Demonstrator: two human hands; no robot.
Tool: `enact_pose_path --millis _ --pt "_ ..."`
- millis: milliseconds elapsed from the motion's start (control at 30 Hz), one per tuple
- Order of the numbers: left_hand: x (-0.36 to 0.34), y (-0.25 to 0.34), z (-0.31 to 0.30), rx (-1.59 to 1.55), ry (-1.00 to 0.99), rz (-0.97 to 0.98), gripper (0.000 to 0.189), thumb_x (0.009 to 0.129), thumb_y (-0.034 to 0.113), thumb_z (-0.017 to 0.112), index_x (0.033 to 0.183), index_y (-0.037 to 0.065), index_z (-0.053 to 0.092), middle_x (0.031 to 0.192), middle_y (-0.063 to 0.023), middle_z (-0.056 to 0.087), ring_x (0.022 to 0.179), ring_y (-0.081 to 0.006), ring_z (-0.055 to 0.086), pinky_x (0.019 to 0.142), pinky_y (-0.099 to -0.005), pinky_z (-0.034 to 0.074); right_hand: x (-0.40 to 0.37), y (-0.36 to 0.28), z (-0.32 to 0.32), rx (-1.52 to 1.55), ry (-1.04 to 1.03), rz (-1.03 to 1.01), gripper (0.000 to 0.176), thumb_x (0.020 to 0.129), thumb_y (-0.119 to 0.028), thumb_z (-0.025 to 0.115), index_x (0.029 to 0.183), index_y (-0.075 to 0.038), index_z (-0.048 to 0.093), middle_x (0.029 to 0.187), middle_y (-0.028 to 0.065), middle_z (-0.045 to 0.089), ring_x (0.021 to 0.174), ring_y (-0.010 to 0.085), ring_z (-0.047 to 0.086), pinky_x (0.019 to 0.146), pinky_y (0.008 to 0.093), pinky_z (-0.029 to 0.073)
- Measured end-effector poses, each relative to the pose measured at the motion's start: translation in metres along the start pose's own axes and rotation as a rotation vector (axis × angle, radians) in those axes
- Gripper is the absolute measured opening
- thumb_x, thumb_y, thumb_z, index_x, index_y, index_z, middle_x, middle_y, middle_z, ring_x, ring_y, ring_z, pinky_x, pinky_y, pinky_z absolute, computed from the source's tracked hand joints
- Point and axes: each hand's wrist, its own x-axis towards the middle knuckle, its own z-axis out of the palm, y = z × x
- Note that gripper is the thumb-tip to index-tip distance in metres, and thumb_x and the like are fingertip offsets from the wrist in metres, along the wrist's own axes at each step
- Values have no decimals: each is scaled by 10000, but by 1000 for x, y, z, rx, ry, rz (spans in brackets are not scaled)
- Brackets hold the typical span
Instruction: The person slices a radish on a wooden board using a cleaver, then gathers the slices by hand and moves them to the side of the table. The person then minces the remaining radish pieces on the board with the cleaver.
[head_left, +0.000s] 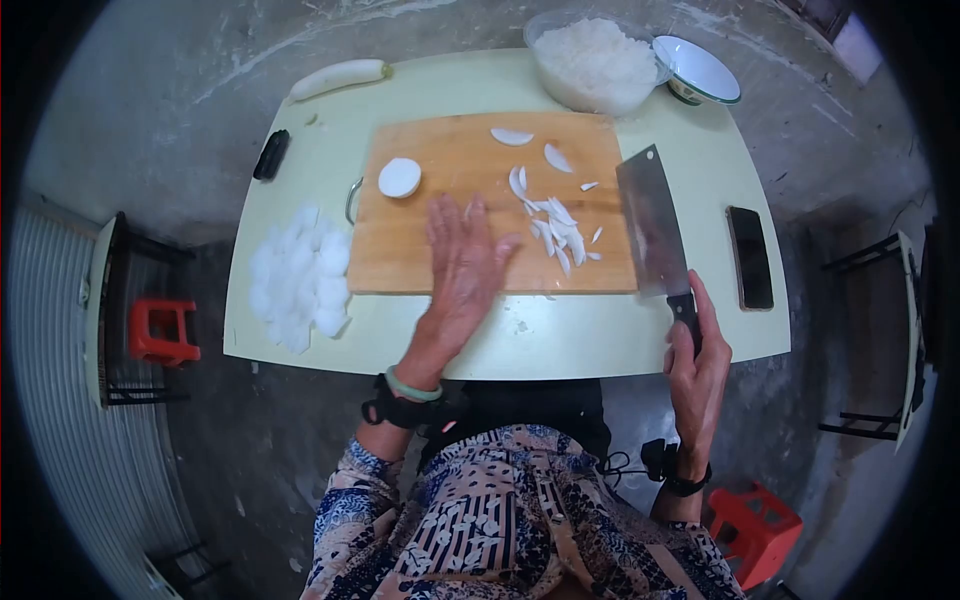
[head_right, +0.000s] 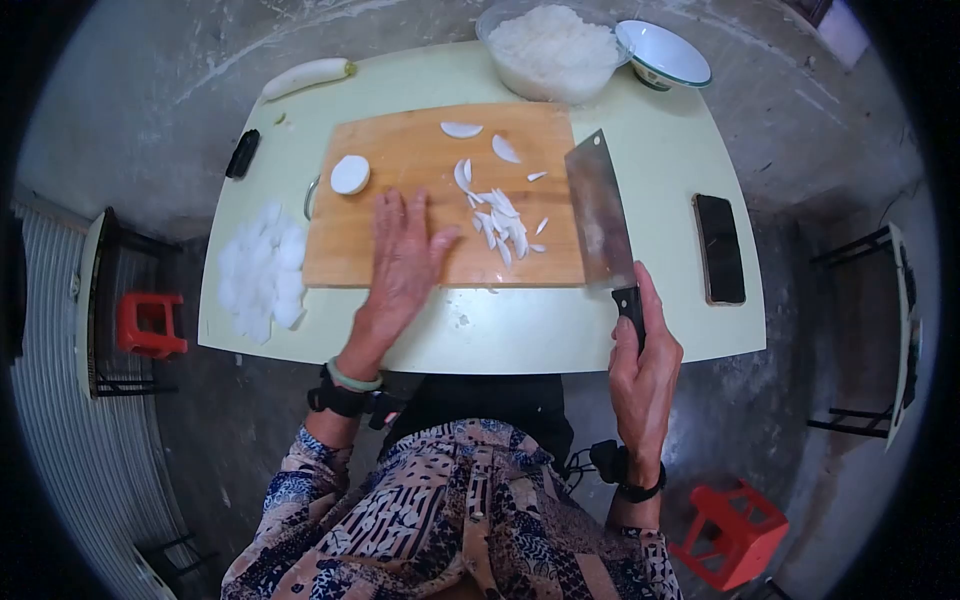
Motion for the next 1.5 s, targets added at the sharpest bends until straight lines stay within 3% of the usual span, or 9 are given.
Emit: enact_pose_path --millis 33,133,367,400,700,900,1000,1133,1500 --pt "2 9 10 -2 3 39 770 955 358 723 1537 -41 415 1535 -445 338 1496 -590 248 1238 -624 215 3 7 2 8 4 1 574 982 40 494 1549 -47 506 847 72 603 674 153 550 638 325 480" --pt "6 38 23 -80 -32 163 914 899 450 780 1556 -51 388 1548 -476 287 1501 -626 198 1238 -655 182 6 6 6 -253 126 -458 582 957 91 530 1524 -37 508 1108 241 691 997 445 691 872 504 531" --pt "9 57 18 -66 -131 282 861 898 387 799 1545 -33 414 1567 -436 288 1488 -613 246 1211 -664 224 3 -19 2 -335 -66 -386 628 948 60 574 1553 -52 451 962 220 639 786 441 664 682 526 534" --pt "11 54 17 -55 -153 275 812 921 356 781 1539 -31 423 1577 -409 299 1489 -595 267 1199 -665 242 0 -28 1 -271 -114 -255 606 922 111 560 1503 -56 525 1079 259 670 963 474 671 834 511 527" --pt "83 23 -9 -149 68 337 347 913 54 632 1257 12 631 1119 -214 644 1081 -444 583 1006 -511 443 5 -23 0 -115 -155 -214 618 915 106 587 1511 -40 514 1165 274 691 1049 455 688 916 481 540" --pt "146 -5 12 151 -130 397 427 844 -48 624 1268 4 641 1284 -204 627 1198 -429 562 1027 -511 469 10 -25 -9 -84 -173 -171 595 917 85 596 1498 -24 533 1272 278 689 1176 434 682 995 440 537" --pt "156 -9 16 212 -255 338 410 851 -24 629 1260 1 636 1273 -228 613 1228 -439 554 1039 -547 466 4 -27 -11 -86 -125 -328 638 936 61 607 1547 -73 481 1036 246 688 928 443 706 795 485 558" --pt "146 -15 18 283 -49 477 303 912 46 620 1209 -11 628 1224 -240 603 1196 -450 573 1027 -564 484 -6 -29 -6 -35 -258 -434 649 939 38 629 1558 -85 477 907 189 652 741 404 674 672 482 547" --pt "158 -4 15 269 -178 376 312 923 148 654 1186 -9 596 1178 -243 604 1113 -453 601 926 -558 520 -24 -24 -1 -173 -286 -449 657 934 15 634 1556 -129 480 918 203 650 762 434 665 688 519 540"
